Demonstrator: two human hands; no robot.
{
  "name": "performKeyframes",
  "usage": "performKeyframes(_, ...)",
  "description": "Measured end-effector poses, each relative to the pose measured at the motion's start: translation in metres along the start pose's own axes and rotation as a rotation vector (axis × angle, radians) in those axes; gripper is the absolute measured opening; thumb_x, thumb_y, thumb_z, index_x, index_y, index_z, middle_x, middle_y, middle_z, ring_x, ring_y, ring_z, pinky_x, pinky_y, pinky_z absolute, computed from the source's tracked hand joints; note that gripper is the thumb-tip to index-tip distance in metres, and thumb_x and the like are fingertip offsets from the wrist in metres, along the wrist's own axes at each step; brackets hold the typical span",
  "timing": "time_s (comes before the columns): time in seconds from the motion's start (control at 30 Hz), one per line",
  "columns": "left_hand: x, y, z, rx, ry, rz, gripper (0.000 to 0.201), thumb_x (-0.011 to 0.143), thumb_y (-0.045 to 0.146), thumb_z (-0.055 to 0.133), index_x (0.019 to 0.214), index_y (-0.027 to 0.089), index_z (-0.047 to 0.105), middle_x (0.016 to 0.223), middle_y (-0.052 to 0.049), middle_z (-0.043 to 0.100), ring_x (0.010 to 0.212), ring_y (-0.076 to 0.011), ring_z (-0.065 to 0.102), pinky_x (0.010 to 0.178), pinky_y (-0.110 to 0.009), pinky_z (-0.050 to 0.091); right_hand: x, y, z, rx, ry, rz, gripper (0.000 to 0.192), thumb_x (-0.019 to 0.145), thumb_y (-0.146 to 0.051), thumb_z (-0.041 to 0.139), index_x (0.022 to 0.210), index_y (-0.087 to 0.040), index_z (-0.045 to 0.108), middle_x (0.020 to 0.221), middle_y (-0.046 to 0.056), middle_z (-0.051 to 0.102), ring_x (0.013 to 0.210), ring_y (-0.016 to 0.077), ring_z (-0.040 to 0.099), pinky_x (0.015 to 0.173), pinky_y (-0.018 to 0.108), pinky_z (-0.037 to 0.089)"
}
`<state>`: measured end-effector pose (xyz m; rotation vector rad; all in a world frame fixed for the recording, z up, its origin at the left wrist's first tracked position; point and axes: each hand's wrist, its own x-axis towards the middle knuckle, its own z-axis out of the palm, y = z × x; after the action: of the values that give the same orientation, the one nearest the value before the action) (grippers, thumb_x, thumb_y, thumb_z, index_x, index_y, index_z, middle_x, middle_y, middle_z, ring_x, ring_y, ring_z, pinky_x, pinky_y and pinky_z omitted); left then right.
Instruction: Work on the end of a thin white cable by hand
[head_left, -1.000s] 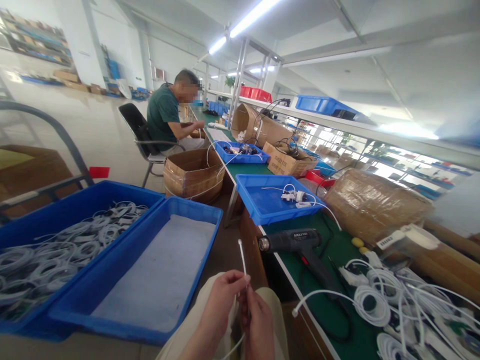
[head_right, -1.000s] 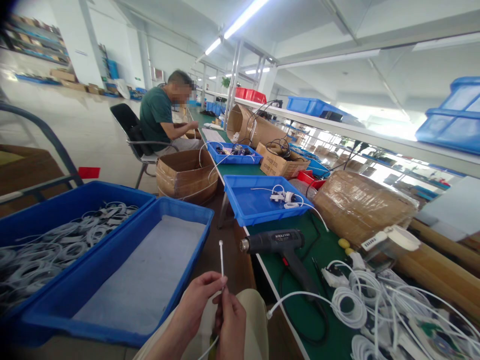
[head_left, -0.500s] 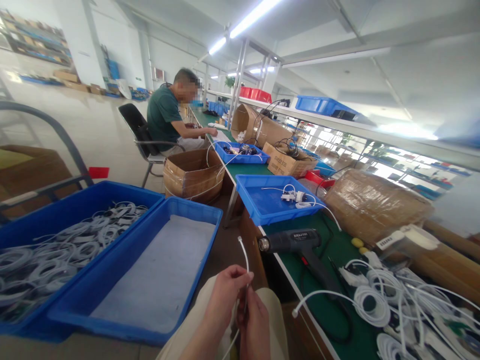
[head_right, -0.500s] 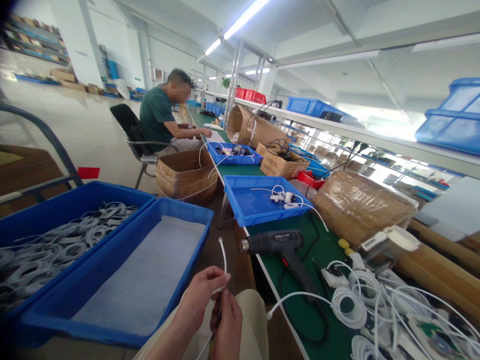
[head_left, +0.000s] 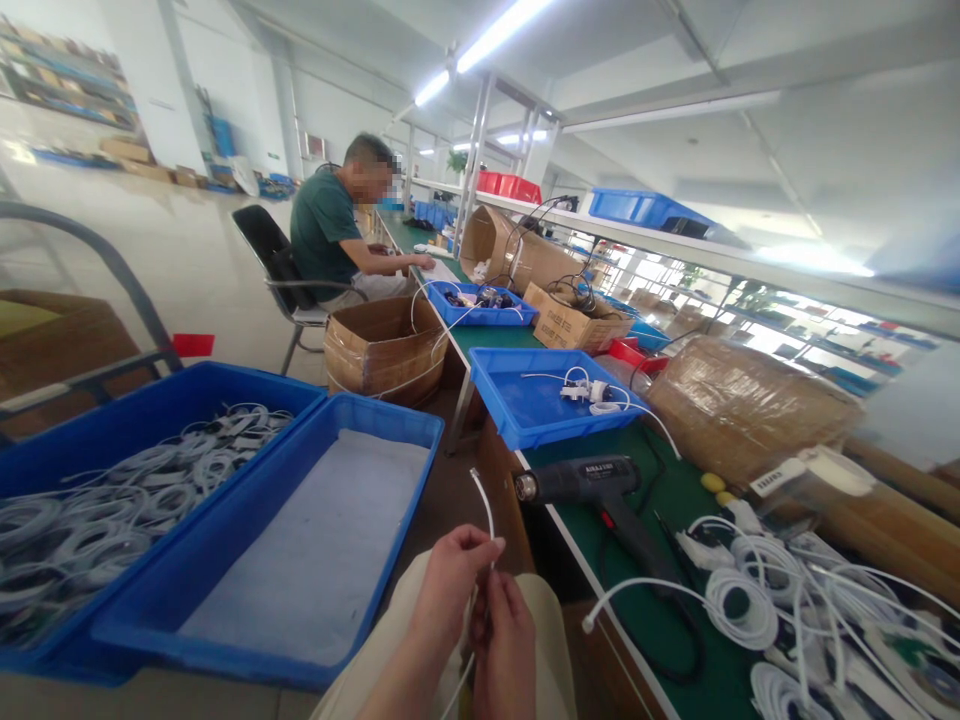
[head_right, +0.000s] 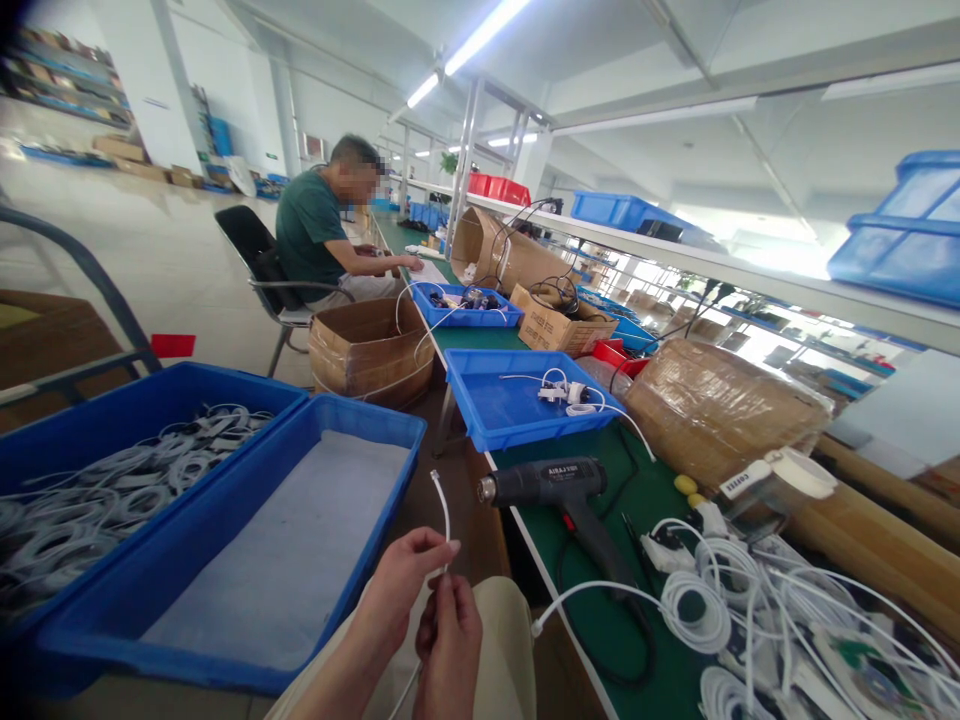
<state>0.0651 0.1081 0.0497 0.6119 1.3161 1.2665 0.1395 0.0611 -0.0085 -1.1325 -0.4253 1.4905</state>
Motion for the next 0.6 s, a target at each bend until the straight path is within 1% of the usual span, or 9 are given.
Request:
performKeyframes(0.13, 0.0, 0.004, 0.002, -0.016, 0.009, -0.047, 0.041, 0.052, 0.047, 0.089, 0.061, 0.022, 0.057, 0.053, 0.005, 0.051, 0.047, -0.0113, 0.044, 0.048, -0.024, 0.034, -0.001, -0.004, 0.003, 0.001, 0.011, 0.002, 0.054, 0.073, -0.067, 0.089, 0.085, -0.018, 0.07, 0.068, -0.004, 0.051, 0.06, 0.0103, 0.039, 0.053, 0.022, 0.027)
performKeyframes(0.27, 0.001, 0.004, 0.002, -0.025, 0.009, -0.03, 0.044, 0.051, 0.048, 0.091, 0.06, 0.022, 0.056, 0.052, 0.006, 0.051, 0.046, -0.0108, 0.044, 0.046, -0.024, 0.034, -0.004, -0.008, 0.008, -0.006, 0.013, 0.004, 0.055, 0.072, -0.067, 0.09, 0.084, -0.018, 0.068, 0.067, -0.005, 0.051, 0.059, 0.0092, 0.039, 0.053, 0.021, 0.027)
performKeyframes(0.4, 0.003, 0.002, 0.002, -0.051, 0.007, -0.048, 0.05, 0.05, 0.051, 0.093, 0.059, 0.023, 0.053, 0.05, 0.007, 0.047, 0.043, -0.01, 0.041, 0.045, -0.024, 0.032, -0.008, -0.011, 0.011, -0.019, 0.023, 0.005, 0.059, 0.068, -0.07, 0.091, 0.081, -0.018, 0.066, 0.067, -0.006, 0.05, 0.058, 0.0081, 0.037, 0.052, 0.02, 0.026)
performKeyframes(0.6, 0.004, 0.004, 0.001, -0.056, 0.034, -0.01, 0.05, 0.05, 0.05, 0.093, 0.056, 0.022, 0.052, 0.054, 0.006, 0.048, 0.052, -0.0106, 0.042, 0.051, -0.024, 0.037, -0.007, -0.012, 0.013, -0.032, 0.024, -0.012, 0.061, 0.066, -0.072, 0.091, 0.081, -0.018, 0.066, 0.065, -0.006, 0.048, 0.055, 0.0079, 0.036, 0.05, 0.02, 0.024)
